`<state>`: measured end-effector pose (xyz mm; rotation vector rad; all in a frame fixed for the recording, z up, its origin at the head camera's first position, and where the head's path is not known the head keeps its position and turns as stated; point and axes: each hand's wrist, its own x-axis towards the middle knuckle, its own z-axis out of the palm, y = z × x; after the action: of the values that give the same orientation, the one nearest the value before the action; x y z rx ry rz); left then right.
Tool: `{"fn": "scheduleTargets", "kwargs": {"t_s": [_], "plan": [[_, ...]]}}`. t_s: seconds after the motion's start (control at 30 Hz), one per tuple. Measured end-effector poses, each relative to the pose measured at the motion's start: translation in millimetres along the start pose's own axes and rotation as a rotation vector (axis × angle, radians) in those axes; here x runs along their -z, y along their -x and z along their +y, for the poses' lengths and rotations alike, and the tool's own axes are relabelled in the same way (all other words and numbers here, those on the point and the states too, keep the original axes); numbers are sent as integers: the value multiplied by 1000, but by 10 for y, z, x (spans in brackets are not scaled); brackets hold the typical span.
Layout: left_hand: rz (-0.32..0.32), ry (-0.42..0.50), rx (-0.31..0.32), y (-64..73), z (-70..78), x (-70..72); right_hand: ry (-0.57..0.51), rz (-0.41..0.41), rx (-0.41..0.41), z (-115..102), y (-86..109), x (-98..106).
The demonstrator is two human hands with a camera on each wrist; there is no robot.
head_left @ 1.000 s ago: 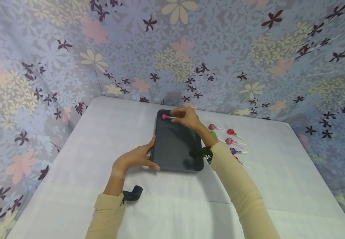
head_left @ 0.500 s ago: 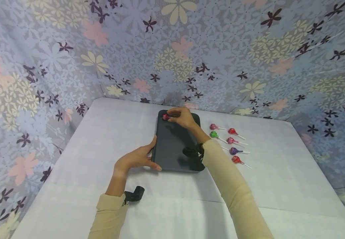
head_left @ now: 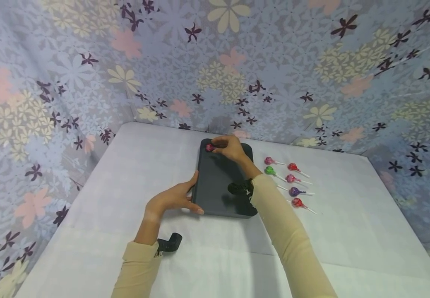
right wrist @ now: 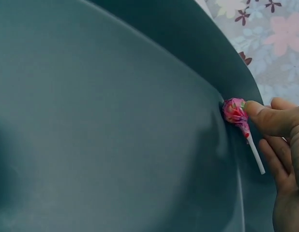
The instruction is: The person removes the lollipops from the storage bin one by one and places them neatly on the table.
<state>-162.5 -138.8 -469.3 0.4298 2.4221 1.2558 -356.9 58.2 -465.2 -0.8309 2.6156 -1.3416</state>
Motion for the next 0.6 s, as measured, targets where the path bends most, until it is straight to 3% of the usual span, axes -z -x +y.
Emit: {"fn": "scheduleTargets", "kwargs": {"t_s": [0.17, 0.6], "plan": [[3, -9, -1, -14, -11, 10, -17, -4, 33, 27, -51, -44], [-14, -6, -3, -79, -34, 68, -5, 8, -27, 66, -170, -114]]}}
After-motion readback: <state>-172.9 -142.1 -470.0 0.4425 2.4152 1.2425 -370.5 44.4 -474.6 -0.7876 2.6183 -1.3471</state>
